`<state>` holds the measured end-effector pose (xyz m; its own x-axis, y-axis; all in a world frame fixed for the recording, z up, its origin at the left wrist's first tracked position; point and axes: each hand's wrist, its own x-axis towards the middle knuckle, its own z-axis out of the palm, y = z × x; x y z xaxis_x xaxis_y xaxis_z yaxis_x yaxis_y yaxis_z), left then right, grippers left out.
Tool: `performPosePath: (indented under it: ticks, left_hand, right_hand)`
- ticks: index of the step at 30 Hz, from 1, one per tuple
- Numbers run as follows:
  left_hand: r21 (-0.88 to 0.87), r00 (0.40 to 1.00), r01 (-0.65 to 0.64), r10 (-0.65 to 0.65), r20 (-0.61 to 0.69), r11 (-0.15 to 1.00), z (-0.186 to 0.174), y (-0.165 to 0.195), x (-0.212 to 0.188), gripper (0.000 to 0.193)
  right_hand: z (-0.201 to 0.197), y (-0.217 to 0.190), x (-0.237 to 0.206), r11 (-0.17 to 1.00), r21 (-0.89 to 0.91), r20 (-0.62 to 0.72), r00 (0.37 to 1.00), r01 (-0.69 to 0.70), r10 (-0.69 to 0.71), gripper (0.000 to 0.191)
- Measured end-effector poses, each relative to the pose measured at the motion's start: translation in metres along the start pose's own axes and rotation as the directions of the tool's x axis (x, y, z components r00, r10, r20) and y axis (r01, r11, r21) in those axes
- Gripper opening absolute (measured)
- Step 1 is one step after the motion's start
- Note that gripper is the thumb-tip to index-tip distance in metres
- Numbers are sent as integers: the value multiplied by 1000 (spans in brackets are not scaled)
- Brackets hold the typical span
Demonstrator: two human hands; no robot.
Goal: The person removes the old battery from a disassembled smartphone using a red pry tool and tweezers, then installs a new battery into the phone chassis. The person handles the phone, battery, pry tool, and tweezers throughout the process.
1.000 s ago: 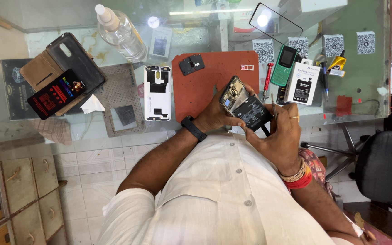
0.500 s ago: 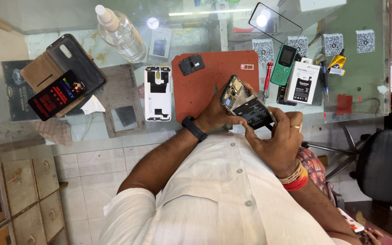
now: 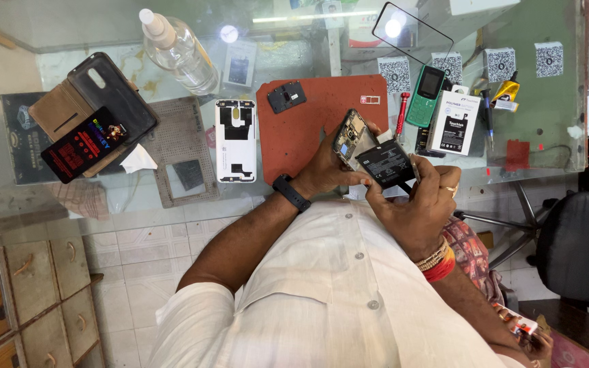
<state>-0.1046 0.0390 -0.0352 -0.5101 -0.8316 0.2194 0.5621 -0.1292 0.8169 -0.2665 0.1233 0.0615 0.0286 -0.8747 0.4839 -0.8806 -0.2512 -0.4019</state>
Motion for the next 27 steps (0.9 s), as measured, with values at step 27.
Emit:
performPosePath:
  ticks: [27]
  left_hand:
    - [-428,998,18,11,66,904,3,1,0,78]
  right_hand:
    - [-25,9,11,945,303,-71,986,-123,151,67]
